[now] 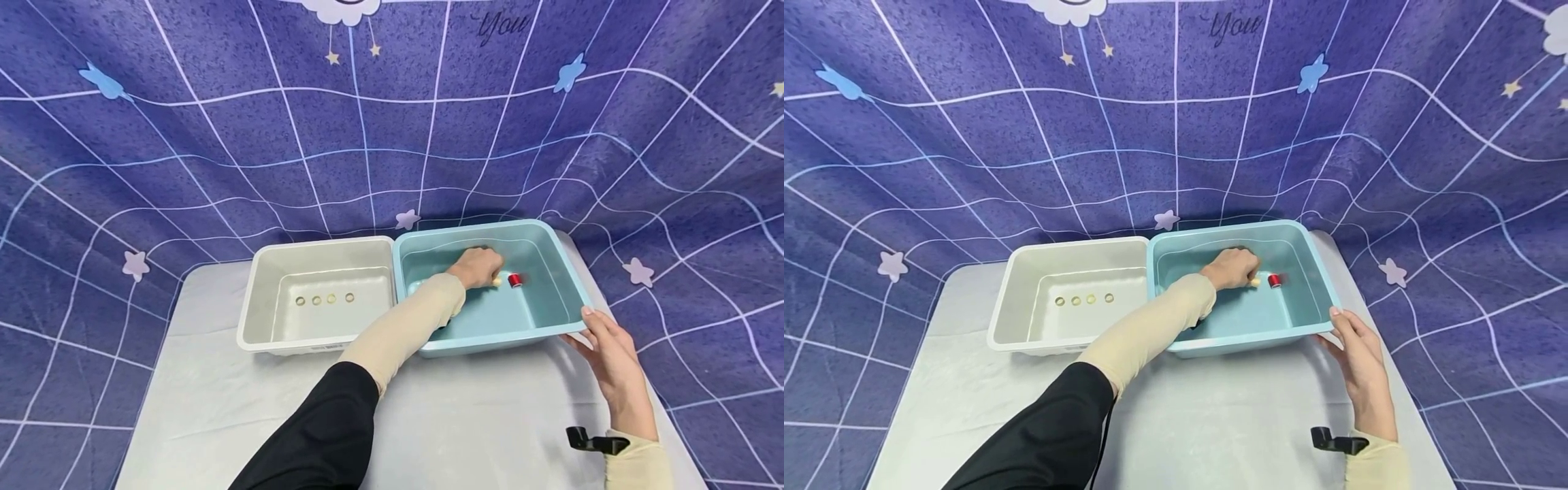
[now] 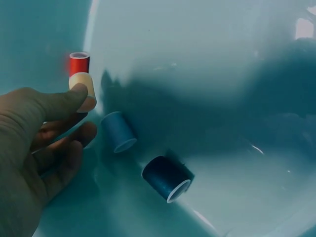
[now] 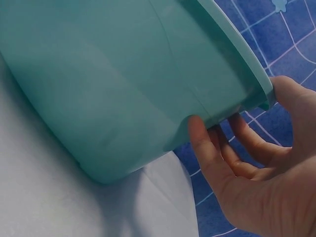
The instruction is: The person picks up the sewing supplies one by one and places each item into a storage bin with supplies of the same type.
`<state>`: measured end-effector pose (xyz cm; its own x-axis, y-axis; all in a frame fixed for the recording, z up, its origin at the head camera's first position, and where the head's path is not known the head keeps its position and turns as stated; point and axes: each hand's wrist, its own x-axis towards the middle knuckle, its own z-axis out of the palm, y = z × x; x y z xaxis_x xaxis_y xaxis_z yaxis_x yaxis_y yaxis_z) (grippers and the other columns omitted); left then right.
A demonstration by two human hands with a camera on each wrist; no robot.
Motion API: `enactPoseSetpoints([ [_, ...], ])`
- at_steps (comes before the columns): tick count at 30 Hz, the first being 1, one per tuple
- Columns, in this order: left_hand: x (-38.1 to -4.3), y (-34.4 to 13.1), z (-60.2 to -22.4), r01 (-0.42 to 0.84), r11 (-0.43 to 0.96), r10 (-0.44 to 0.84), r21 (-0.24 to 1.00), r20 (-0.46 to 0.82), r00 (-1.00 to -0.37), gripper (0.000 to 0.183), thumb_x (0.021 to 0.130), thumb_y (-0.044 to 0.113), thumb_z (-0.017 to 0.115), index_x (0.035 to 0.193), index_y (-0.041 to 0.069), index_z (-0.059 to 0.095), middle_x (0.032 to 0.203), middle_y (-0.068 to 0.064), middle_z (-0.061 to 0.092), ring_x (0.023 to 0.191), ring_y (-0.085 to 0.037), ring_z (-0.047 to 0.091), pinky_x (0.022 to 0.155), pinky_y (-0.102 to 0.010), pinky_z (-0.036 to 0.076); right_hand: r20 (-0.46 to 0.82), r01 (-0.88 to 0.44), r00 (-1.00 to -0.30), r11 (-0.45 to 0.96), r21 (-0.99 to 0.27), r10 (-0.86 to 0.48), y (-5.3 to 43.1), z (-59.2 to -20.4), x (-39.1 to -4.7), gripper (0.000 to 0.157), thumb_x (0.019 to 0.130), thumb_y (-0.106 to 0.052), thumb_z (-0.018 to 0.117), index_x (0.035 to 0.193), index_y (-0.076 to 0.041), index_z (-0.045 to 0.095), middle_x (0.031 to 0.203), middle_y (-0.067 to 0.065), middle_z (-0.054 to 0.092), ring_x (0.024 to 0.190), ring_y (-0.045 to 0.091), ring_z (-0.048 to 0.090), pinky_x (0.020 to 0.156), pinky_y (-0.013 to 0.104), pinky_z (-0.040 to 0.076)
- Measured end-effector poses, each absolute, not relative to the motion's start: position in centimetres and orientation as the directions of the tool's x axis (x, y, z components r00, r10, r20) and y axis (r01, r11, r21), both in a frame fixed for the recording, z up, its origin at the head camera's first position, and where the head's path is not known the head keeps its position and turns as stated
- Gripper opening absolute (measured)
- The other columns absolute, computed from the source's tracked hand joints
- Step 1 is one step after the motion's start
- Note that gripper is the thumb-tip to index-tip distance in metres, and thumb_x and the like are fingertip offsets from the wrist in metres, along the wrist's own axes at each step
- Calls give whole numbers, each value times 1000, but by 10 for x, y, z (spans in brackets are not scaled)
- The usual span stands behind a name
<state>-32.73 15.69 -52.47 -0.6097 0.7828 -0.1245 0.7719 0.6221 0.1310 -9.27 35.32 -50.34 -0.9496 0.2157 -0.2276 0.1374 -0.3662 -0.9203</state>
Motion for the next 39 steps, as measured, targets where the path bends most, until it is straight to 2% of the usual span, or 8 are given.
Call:
enactPoseSetpoints([
  [6,-326,157,-526,806,591,802,28,-120,-584,8,98,23,70,91,20,70,95,5,75,87,-14,67,88,-36,59,-229,139,-947,-354,-925,224,352,-503,-93,18,107,-17,60,118,-15,74,116,-11,71,106,6,71,87,27,63],
  [16,-326,158,-531,808,590,799,0,-147,-583,10,100,29,69,99,20,73,105,4,77,94,-16,70,94,-36,58,-225,141,-949,-341,-929,221,351,-503,-94,18,107,-18,59,117,-15,74,116,-11,71,107,6,70,88,27,63],
  [23,-328,161,-538,815,578,806,-34,-134,-577,10,102,26,66,100,20,73,108,3,77,99,-18,72,94,-37,58,-228,145,-949,-342,-929,216,351,-504,-94,18,107,-18,59,117,-16,73,116,-11,71,107,6,70,88,28,63],
  [29,-329,163,-539,828,559,819,-55,-123,-561,11,103,26,63,97,21,71,107,3,77,97,-17,71,92,-34,58,-244,159,-943,-341,-927,225,352,-504,-95,17,107,-20,59,116,-19,73,116,-12,71,108,5,69,89,28,63],
  [33,-327,165,-539,821,565,813,-82,-118,-571,11,102,27,64,99,22,73,108,4,78,99,-18,72,92,-35,59,-244,159,-942,-337,-928,230,352,-505,-95,17,107,-20,59,116,-19,74,116,-12,71,108,6,69,89,28,63],
  [39,-324,172,-541,821,531,826,-208,-87,-556,19,103,20,60,101,28,76,109,8,78,101,-16,74,88,-34,62,-230,145,-944,-331,-932,235,353,-506,-94,18,107,-20,60,119,-17,73,117,-11,70,108,6,70,88,28,63],
])
